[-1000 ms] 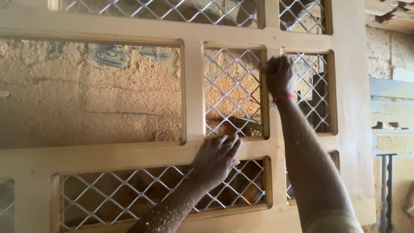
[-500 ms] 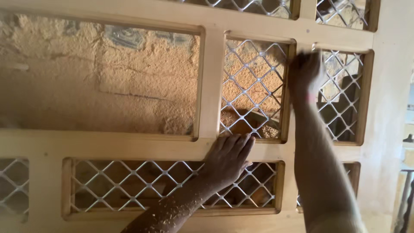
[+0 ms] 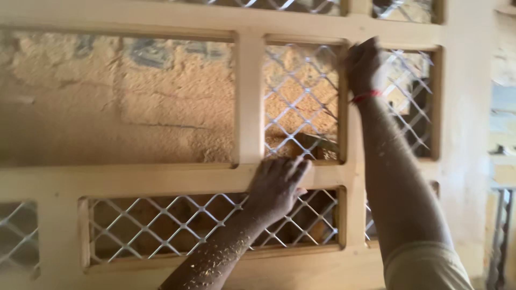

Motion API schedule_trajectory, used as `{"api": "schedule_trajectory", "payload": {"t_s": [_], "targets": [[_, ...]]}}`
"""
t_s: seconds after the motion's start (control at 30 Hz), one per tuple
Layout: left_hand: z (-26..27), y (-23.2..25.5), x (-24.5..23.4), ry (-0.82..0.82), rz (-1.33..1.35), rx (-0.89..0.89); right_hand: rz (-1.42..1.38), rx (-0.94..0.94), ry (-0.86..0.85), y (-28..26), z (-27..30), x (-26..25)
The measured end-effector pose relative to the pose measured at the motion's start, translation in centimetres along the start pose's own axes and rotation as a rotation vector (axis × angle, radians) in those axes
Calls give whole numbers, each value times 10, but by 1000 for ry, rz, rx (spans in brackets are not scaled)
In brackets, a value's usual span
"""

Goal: The person sands the inner edges and lattice of a wooden window frame with a piece of sandpaper. They rub the sandpaper against the wood surfaces and along the boundaries of the metal mesh inserts, occasionally brushing away sawdust by hand.

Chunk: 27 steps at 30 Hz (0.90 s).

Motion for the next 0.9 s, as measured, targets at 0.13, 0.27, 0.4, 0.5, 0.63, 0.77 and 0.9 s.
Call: {"api": "schedule_trajectory", "payload": {"t_s": [0.13,0.27,0.4,0.5,0.63,0.77,0.9], "targets": [[-4,3,-5,9,-4,-2,171,61,-160,-32,86,-52],[-1,6,-6,25,-59,28,175,102,-161,-80,153,-108],[2,5,-1,18,-42,13,146,184,-212,-91,182,-137],[4,7,-7,127,-59,61,-51,321,-316,-78,177,-141],[7,2,-1,129,-5,71,-69,88,-155,-92,178,-166],[9,1,-3,161,12,39,113,-236,-281,-137,194,-153],[12,5,-7,103,-171,70,239,-238,-449,-148,211,-137]]}}
Point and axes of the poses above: each hand's wrist, its own z-axis away from the middle knuckle, its own x-axis out of the palm, y = z × x, the point moved 8 cm from there along -z, towards the middle knuckle, and after that the axes turned 5 degrees about z, right-handed, at the moved point
